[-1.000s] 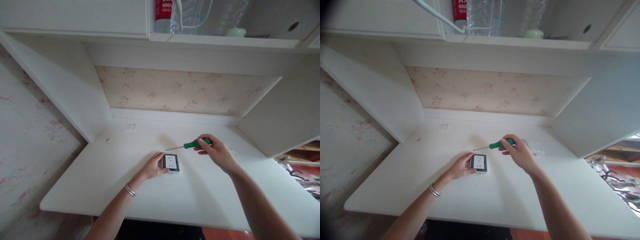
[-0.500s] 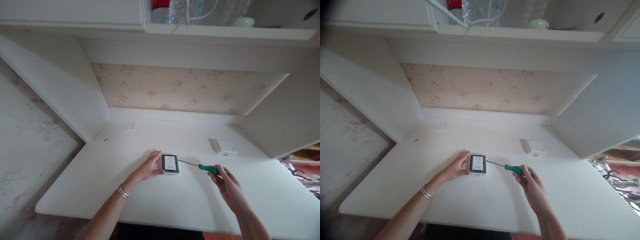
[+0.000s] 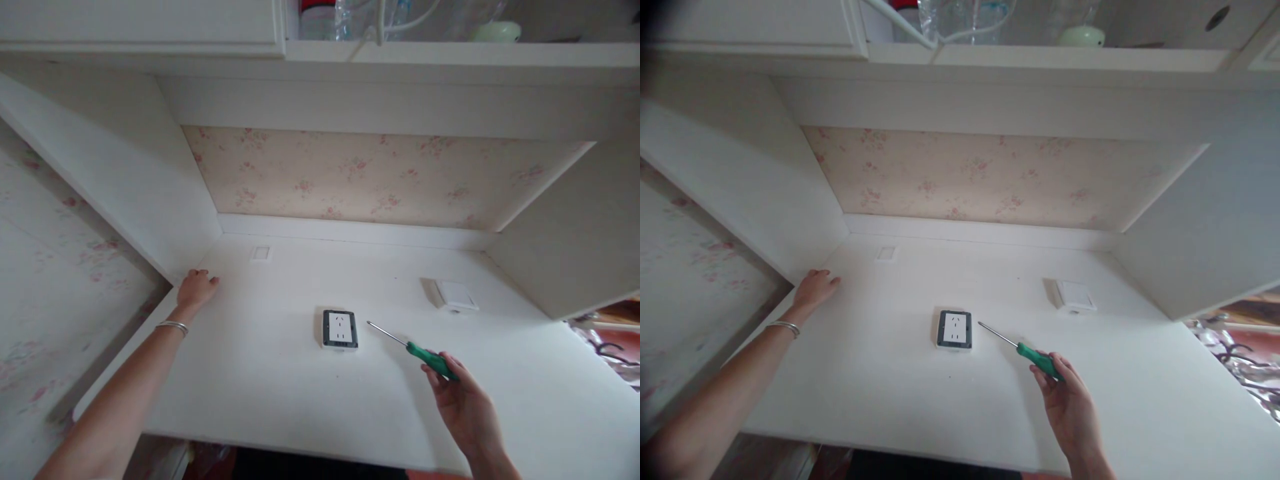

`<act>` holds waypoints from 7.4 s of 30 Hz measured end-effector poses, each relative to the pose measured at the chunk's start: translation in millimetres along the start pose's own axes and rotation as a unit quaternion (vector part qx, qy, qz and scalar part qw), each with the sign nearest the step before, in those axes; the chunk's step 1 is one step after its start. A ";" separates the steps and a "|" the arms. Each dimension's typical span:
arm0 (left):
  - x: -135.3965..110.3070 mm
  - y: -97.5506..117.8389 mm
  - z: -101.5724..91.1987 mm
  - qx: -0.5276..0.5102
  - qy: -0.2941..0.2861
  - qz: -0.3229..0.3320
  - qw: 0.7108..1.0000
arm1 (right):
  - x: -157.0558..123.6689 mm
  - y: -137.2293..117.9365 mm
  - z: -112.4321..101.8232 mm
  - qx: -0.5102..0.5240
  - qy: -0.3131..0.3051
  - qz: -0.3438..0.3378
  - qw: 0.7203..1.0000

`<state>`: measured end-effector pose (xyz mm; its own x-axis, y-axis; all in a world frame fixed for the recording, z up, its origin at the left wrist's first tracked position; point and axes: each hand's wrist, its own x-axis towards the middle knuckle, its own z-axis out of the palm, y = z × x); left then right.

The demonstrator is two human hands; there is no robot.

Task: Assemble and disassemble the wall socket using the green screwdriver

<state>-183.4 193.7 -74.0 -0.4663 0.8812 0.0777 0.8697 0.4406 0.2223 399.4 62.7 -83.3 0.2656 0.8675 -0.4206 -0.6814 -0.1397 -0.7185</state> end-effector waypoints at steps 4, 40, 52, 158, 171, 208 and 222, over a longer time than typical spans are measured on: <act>4.8 -4.1 7.2 0.051 -0.028 0.009 0.998 | -7.1 -5.3 -1.4 -0.003 -0.002 -0.002 1.000; -223.2 206.5 26.9 -0.502 -0.191 0.113 0.836 | -6.9 -2.7 0.8 -0.037 -0.017 -0.020 0.999; -214.4 219.6 33.4 -0.443 -0.120 0.245 0.854 | -5.4 0.0 -3.7 -0.046 -0.019 -0.029 0.998; -243.0 242.3 58.6 -0.322 0.066 0.356 0.875 | -57.2 -53.0 98.0 -0.612 -0.233 -0.383 0.652; -226.9 188.1 59.6 -0.355 0.060 0.229 0.905 | -48.3 -64.6 115.1 -0.630 -0.227 -0.380 0.638; -225.2 184.6 59.9 -0.339 -0.023 0.205 0.918 | -38.6 -66.7 142.3 -0.667 -0.242 -0.334 0.621; -225.8 184.4 62.9 -0.342 -0.043 0.211 0.914 | -36.4 -66.8 139.7 -0.672 -0.233 -0.311 0.631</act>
<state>92.5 86.7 -111.7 -0.0712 0.9714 0.2264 0.6503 -0.1269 0.7490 339.9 107.2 57.4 -0.2458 0.9564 0.1577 0.7320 0.2898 -0.6166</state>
